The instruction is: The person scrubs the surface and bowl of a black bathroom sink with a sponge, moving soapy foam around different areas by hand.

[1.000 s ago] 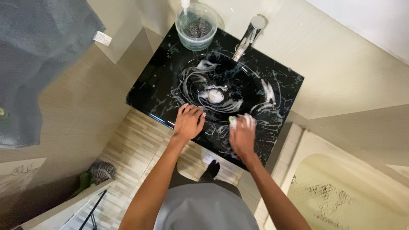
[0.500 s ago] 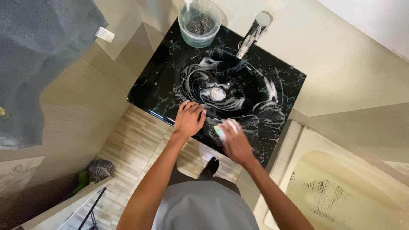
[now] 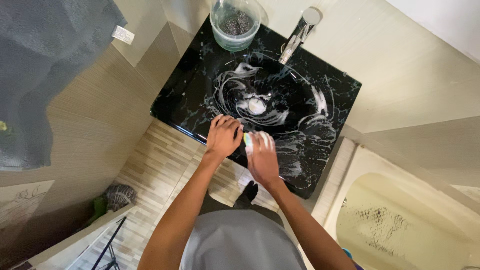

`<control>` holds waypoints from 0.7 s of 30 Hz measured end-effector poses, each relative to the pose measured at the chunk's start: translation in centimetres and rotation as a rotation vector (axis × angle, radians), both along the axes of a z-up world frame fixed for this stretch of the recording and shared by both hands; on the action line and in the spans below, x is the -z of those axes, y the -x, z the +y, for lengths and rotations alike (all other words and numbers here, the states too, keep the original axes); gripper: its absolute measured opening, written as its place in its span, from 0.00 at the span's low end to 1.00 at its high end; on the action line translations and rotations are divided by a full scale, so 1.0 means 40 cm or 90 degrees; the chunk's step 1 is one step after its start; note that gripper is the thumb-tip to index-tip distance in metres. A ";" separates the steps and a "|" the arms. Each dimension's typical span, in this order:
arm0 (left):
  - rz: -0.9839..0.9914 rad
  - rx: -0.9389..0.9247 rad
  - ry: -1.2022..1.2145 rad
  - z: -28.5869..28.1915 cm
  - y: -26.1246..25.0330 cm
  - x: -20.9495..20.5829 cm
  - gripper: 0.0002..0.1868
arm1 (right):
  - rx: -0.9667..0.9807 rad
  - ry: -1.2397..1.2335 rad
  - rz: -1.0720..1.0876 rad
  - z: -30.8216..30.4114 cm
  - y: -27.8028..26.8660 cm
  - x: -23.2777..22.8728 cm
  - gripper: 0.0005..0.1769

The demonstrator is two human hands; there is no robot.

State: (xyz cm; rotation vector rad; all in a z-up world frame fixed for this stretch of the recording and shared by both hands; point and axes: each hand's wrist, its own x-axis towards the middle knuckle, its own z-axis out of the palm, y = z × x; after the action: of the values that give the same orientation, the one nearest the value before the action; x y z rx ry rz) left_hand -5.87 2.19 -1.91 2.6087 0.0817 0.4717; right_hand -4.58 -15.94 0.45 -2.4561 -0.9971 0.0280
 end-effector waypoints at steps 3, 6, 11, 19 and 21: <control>-0.019 0.000 0.002 -0.003 0.003 -0.004 0.11 | -0.065 -0.001 -0.006 -0.022 0.008 -0.029 0.27; -0.030 -0.001 0.005 -0.003 0.001 -0.005 0.11 | -0.142 0.092 -0.001 -0.081 -0.022 -0.040 0.29; -0.035 -0.006 0.012 -0.005 0.000 -0.005 0.12 | -0.108 0.031 0.019 -0.168 -0.074 -0.049 0.27; -0.011 -0.006 0.009 -0.009 0.000 0.002 0.12 | 0.088 0.042 -0.039 -0.066 -0.049 0.022 0.27; -0.014 -0.005 0.013 -0.009 0.000 0.004 0.11 | 0.031 0.059 -0.041 -0.040 -0.027 0.028 0.28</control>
State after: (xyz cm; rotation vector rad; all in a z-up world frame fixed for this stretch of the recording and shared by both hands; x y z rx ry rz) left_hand -5.86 1.84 -2.09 2.5835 0.0879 0.5003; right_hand -3.50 -17.55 -0.69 -2.5798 -0.9835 -0.0207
